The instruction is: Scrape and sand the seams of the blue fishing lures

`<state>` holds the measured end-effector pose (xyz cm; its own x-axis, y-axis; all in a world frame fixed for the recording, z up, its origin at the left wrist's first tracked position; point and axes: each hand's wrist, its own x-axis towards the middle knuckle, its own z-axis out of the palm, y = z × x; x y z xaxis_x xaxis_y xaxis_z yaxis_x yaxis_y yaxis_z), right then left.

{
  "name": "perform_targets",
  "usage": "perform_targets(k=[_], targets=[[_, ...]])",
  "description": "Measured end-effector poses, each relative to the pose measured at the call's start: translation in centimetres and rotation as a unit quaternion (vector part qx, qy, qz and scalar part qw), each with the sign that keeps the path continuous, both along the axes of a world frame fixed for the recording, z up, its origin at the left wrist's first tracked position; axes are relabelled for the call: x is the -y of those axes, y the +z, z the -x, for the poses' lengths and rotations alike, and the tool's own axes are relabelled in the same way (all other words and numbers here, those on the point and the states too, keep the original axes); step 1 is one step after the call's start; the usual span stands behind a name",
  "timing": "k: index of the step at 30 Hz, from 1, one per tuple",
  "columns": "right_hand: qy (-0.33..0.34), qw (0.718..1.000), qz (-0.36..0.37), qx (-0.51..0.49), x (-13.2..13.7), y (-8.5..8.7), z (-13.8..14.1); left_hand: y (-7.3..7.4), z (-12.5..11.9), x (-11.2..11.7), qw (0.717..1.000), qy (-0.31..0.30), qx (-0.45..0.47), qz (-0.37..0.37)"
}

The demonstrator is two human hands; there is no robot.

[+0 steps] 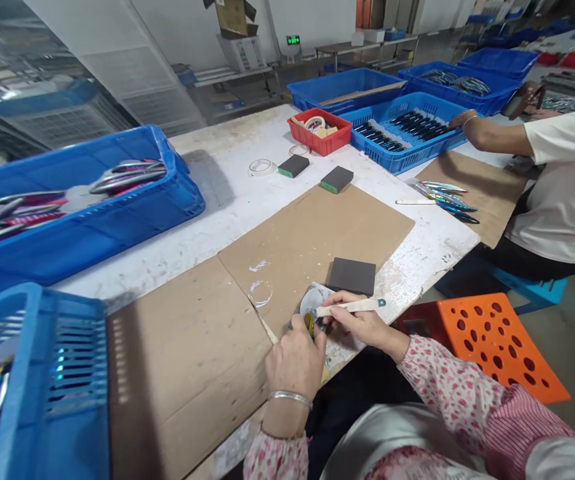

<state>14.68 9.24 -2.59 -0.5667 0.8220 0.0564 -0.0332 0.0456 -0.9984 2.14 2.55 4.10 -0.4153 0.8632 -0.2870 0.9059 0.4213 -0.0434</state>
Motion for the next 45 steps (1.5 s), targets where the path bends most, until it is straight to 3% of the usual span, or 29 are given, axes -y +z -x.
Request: perform_targets(k=[8, 14, 23, 30, 34, 38, 45], targets=[[-0.074, 0.994, -0.045, 0.062, 0.3, -0.2, 0.7, 0.3, -0.4, 0.0, 1.0, 0.002, -0.004, 0.012], [-0.046, 0.996, -0.045, 0.055, 0.6, -0.7, 0.8, -0.7, -0.2, 0.3, 1.0, -0.008, -0.013, 0.003], [-0.106, 0.989, -0.06, 0.081, 0.5, -0.7, 0.8, -1.6, 0.1, 0.6, 0.999, -0.025, -0.036, -0.015], [-0.032, 0.999, -0.025, 0.035, 0.7, -1.2, 0.4, -1.9, 0.1, 0.7, 0.999, -0.025, -0.033, -0.018], [-0.061, 0.995, -0.053, 0.063, 0.6, -1.0, 0.6, -1.7, 0.0, 0.8, 0.999, -0.026, -0.041, -0.021], [-0.116, 0.991, -0.023, 0.06, 0.5, -0.9, 0.7, -1.9, 0.0, 0.8, 0.998, -0.038, -0.049, -0.024], [-0.047, 0.997, -0.029, 0.059, 0.5, -1.1, 0.6, -2.5, 0.0, 1.0, 0.997, -0.043, -0.047, -0.036]])
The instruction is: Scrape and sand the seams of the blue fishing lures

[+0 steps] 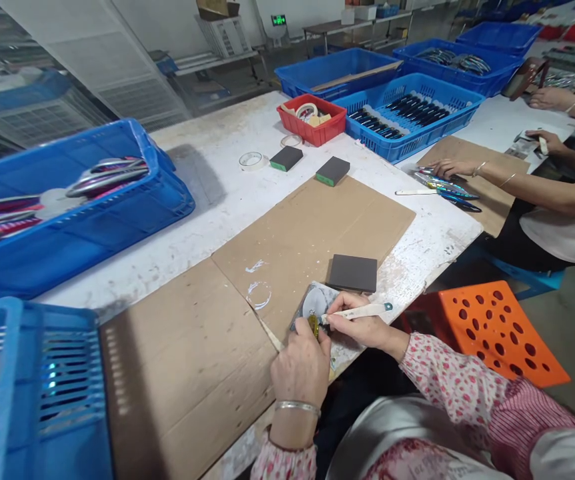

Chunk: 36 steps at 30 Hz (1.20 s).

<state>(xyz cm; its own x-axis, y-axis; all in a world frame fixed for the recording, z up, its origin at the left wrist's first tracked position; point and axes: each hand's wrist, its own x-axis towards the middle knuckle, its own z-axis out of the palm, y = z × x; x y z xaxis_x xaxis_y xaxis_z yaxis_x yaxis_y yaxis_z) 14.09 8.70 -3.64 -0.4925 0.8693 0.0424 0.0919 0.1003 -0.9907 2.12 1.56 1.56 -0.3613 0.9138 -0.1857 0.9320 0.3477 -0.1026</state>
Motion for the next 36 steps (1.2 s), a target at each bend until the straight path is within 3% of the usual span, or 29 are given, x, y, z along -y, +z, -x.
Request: perform_targets(k=[5, 11, 16, 19, 22, 24, 26, 29, 33, 36], targets=[[-0.073, 0.997, 0.026, -0.008, -0.1, 0.2, 0.1, 0.3, 0.0, -0.1, 1.0, 0.015, 0.007, 0.008], [0.018, 1.0, 0.004, -0.009, -0.1, 0.3, -0.1, 0.3, 0.1, -0.2, 1.0, 0.011, 0.008, 0.011], [-0.081, 0.997, 0.017, 0.012, 0.3, 0.3, 0.2, -0.1, 0.3, -0.1, 1.0, 0.007, 0.002, 0.011], [-0.097, 0.993, -0.068, 0.01, -0.6, 1.1, -0.8, 0.0, 0.4, -0.3, 1.0, 0.004, 0.014, 0.012], [-0.117, 0.96, -0.24, 0.082, -3.8, 1.8, -3.7, 0.5, 0.6, -0.4, 0.999, 0.004, 0.026, 0.019], [-0.127, 0.913, -0.33, 0.205, -6.8, 2.0, -6.5, 0.9, 0.7, -0.6, 0.999, 0.001, 0.032, 0.021], [-0.128, 0.855, -0.374, 0.337, -9.7, 1.9, -9.3, 1.2, 0.9, -0.7, 0.999, -0.003, 0.046, 0.025], [-0.123, 0.806, -0.389, 0.429, -12.5, 1.8, -12.3, 1.3, 1.3, -0.7, 0.996, -0.009, 0.082, 0.032], [-0.138, 0.793, -0.391, 0.447, -12.7, 2.6, -12.0, 1.3, 1.8, -0.3, 0.99, -0.02, 0.134, 0.032], [-0.012, 0.82, -0.42, 0.389, -11.2, 3.4, -9.1, 1.7, 1.9, 0.0, 0.987, -0.023, 0.159, 0.028]])
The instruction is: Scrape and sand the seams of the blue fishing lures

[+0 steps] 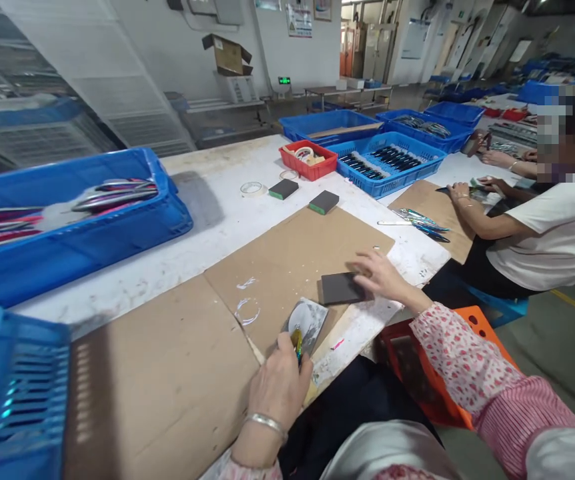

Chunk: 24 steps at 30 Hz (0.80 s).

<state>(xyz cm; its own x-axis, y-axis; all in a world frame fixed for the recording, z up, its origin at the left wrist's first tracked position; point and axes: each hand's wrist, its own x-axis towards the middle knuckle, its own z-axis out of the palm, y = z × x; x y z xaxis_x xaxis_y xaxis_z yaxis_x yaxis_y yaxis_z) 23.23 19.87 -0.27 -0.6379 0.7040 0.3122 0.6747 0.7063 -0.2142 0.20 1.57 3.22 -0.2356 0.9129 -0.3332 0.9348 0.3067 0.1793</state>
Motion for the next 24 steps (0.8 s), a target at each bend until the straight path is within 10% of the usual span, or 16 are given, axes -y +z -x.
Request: perform_targets(k=[3, 24], targets=[[0.12, 0.991, 0.053, 0.034, 1.5, 0.3, 2.7, 0.5, -0.1, 0.2, 1.0, 0.003, 0.023, 0.004], [0.098, 0.994, 0.04, -0.027, 7.0, 0.6, 7.2, 0.0, 1.0, 0.2, 0.997, -0.004, 0.073, 0.001]])
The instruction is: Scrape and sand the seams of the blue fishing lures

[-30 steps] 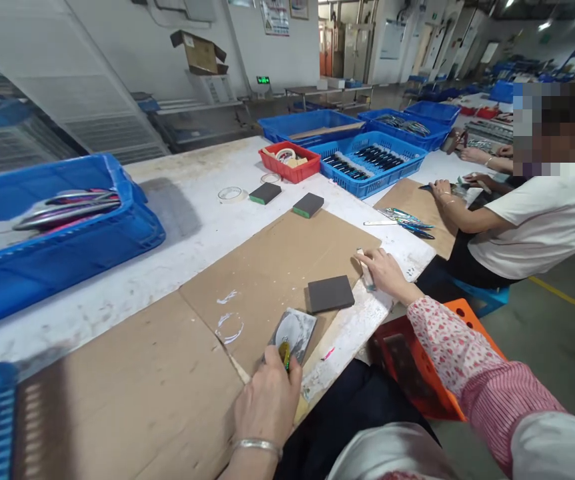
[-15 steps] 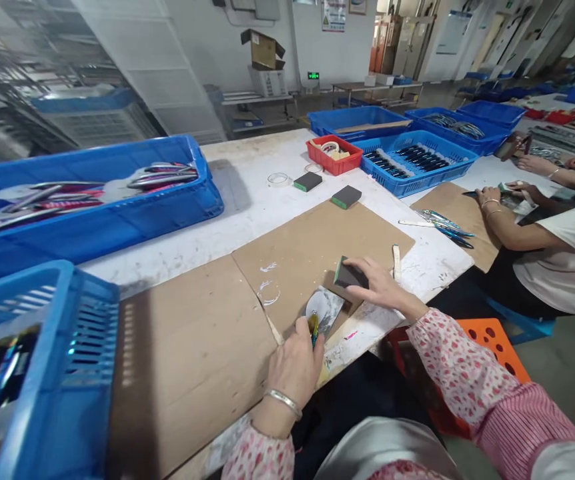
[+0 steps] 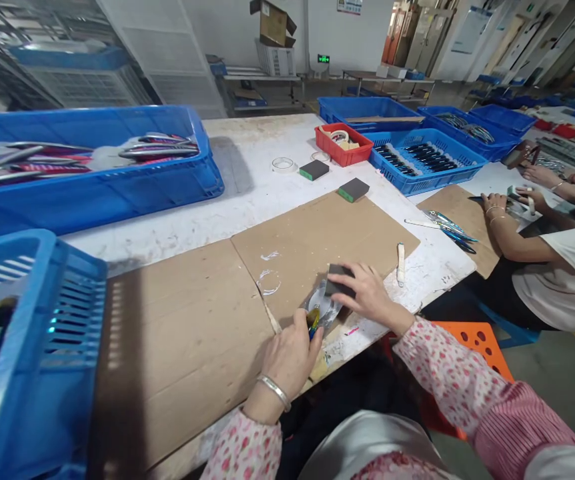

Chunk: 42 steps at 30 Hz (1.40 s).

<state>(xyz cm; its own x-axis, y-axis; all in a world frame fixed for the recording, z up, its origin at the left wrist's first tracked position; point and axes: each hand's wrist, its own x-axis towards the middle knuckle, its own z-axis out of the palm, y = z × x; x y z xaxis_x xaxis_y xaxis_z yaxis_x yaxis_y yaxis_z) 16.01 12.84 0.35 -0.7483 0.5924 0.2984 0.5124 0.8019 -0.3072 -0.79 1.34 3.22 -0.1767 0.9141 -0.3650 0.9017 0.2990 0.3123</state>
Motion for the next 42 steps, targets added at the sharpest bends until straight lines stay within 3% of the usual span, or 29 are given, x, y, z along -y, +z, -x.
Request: perform_targets(k=[2, 6, 10, 14, 19, 23, 28, 32, 36, 42], targets=[[-0.011, 1.0, -0.013, -0.001, 0.0, 0.0, 0.1, 0.0, 0.0, 0.0, 1.0, 0.004, 0.01, -0.001], [0.037, 0.999, 0.012, -0.006, 0.7, 0.0, 0.1, -0.4, 0.1, 0.0, 1.0, 0.004, 0.019, -0.004], [-0.021, 1.0, -0.01, 0.008, 0.8, 0.1, 0.2, -0.6, 0.2, 0.1, 1.0, 0.011, 0.021, -0.006], [0.025, 1.0, -0.009, -0.006, 1.2, 0.0, 0.1, -0.8, 0.3, 0.2, 1.0, -0.001, 0.026, -0.001], [-0.049, 0.998, -0.032, -0.008, 1.1, 0.0, 0.4, -0.7, 0.3, 0.4, 1.0, 0.001, 0.021, -0.017], [-0.018, 1.0, -0.019, -0.007, 1.8, 0.2, 0.6, -0.7, 0.3, 0.3, 1.0, 0.0, 0.021, -0.004], [-0.074, 0.997, -0.032, -0.001, 1.6, 0.0, 0.8, -0.6, 0.3, 0.2, 1.0, 0.005, 0.021, -0.006], [-0.046, 0.999, -0.024, -0.003, 1.7, 0.0, 1.0, -0.6, 0.3, 0.2, 1.0, 0.004, 0.025, -0.006], [-0.078, 0.996, -0.039, 0.005, 2.3, 0.2, 1.1, -0.7, 0.3, 0.2, 1.0, 0.01, 0.019, -0.009], [-0.062, 0.997, -0.034, 0.001, 2.4, 0.2, 1.1, -0.9, 0.1, 0.3, 1.0, 0.004, 0.014, -0.014]])
